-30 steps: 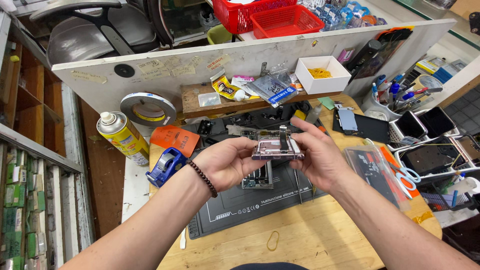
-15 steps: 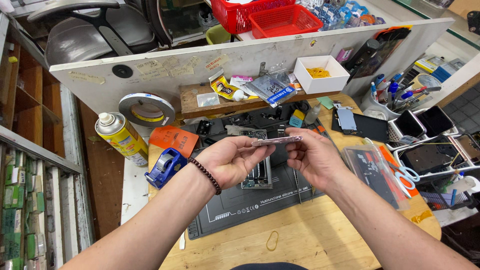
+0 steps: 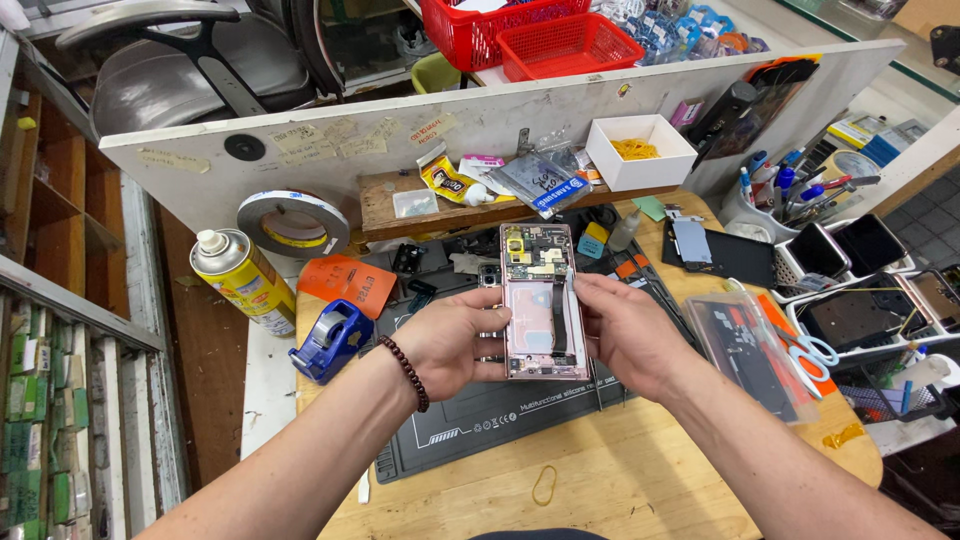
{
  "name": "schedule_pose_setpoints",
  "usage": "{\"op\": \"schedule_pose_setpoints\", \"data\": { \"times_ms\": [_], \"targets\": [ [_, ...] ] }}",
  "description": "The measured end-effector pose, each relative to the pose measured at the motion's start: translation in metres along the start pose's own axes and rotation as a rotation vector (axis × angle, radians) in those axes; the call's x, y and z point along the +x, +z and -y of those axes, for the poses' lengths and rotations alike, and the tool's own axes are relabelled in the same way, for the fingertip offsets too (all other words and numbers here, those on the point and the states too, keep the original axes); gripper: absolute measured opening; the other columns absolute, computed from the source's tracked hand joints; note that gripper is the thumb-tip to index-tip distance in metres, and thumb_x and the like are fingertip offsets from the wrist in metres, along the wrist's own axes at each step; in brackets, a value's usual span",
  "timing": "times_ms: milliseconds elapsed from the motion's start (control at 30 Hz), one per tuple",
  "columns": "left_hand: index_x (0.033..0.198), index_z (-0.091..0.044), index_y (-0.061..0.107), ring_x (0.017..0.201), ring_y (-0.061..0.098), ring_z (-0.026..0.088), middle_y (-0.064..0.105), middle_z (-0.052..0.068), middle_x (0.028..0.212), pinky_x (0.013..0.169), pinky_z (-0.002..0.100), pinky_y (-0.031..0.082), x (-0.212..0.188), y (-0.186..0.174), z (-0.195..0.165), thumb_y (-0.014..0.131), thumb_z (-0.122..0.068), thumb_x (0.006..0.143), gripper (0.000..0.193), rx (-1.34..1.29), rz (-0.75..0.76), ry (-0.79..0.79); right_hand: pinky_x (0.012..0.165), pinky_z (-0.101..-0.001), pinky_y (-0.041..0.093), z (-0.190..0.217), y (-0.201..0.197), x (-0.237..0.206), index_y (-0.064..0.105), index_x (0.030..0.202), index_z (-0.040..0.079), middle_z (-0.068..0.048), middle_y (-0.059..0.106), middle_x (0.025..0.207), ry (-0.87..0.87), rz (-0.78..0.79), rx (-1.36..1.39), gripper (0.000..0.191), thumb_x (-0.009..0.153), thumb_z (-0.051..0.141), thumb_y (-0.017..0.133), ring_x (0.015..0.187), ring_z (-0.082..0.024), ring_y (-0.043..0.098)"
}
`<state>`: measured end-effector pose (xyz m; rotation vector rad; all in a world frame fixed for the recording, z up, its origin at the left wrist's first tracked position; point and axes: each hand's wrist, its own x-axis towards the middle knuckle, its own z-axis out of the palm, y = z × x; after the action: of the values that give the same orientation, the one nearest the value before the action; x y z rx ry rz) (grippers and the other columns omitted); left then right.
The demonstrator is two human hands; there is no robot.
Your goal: The person assembles a smartphone by aligning the display module with the chassis, pressing it into place, and then using a screwdriver to secure internal components. The person repeatedly checks the fit and tightens screws to complete the assembly.
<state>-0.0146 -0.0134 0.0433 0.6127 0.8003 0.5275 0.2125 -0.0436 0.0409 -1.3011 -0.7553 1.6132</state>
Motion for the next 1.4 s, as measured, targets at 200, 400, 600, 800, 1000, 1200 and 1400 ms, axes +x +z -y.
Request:
{"op": "schedule_pose_setpoints", "data": {
  "times_ms": [200,400,600,800,1000,1200,1400],
  "targets": [
    [0.128,-0.012,0.066,0.101,0.069,0.028,0.072,0.008,0.114,0.087,0.053,0.058,0.004,-0.005,0.002,0.055,-0.009,0.098,0.032,0.088,-0.086,-0.001,0.073,-0.0336,0.053,-0.010,-0.008,0.005,0.068,0.117,0.011,0.001,0.071,0.098,-0.033,0.037,-0.043,0.025,0.101,0.026,0.055,0.085,-0.012,0.065],
    [0.129,-0.004,0.062,0.097,0.071,0.028,0.071,0.013,0.114,0.083,0.045,0.061,0.016,-0.009,0.006,0.064,-0.012,0.096,0.034,0.189,-0.236,0.097,0.075,-0.0351,0.054,-0.026,-0.019,0.026,0.065,0.109,0.010,0.000,0.068,0.094,-0.061,-0.061,0.020,0.016,0.103,0.024,0.059,0.083,-0.014,0.063],
    [0.146,-0.006,0.047,0.113,0.067,0.036,0.070,0.022,0.121,0.097,0.047,0.052,0.012,-0.008,0.010,0.072,-0.048,0.090,0.074,1.299,-0.732,0.284,0.072,-0.0347,0.053,-0.025,-0.056,0.030,0.064,0.111,0.011,0.001,0.068,0.098,-0.011,-0.339,-0.018,0.016,0.104,0.023,0.055,0.083,-0.011,0.063],
    [0.161,-0.005,0.011,0.126,0.050,0.040,0.054,0.028,0.132,0.100,0.057,0.046,0.033,0.039,0.026,0.073,-0.066,0.084,0.116,1.663,-0.690,0.118,0.070,-0.0345,0.053,-0.038,-0.071,0.028,0.067,0.112,0.011,0.000,0.070,0.098,0.003,-0.356,-0.047,0.019,0.102,0.023,0.057,0.082,-0.012,0.065],
    [0.162,-0.006,0.009,0.129,0.046,0.041,0.050,0.029,0.134,0.095,0.055,0.052,0.043,0.039,0.031,0.083,-0.039,0.081,0.115,1.624,-0.697,0.116,0.068,-0.0353,0.053,-0.040,-0.084,0.029,0.065,0.115,0.010,0.001,0.069,0.096,0.038,-0.364,-0.088,0.019,0.102,0.022,0.059,0.080,-0.011,0.063],
    [0.159,-0.016,0.022,0.133,0.046,0.039,0.053,0.021,0.135,0.099,0.055,0.051,0.033,0.023,0.024,0.077,-0.009,0.076,0.101,1.484,-0.741,0.116,0.069,-0.0323,0.055,-0.041,-0.074,0.047,0.069,0.111,0.006,-0.001,0.071,0.095,0.044,-0.277,-0.104,0.022,0.102,0.023,0.058,0.078,-0.012,0.066],
    [0.156,-0.015,0.028,0.130,0.047,0.039,0.055,0.014,0.139,0.104,0.047,0.048,-0.007,0.009,0.025,0.080,-0.007,0.064,0.106,1.323,-0.858,0.233,0.065,-0.0321,0.054,-0.041,-0.031,0.073,0.072,0.110,0.004,-0.004,0.074,0.093,0.006,-0.163,-0.292,0.023,0.101,0.020,0.060,0.075,-0.014,0.066]
  ]
}}
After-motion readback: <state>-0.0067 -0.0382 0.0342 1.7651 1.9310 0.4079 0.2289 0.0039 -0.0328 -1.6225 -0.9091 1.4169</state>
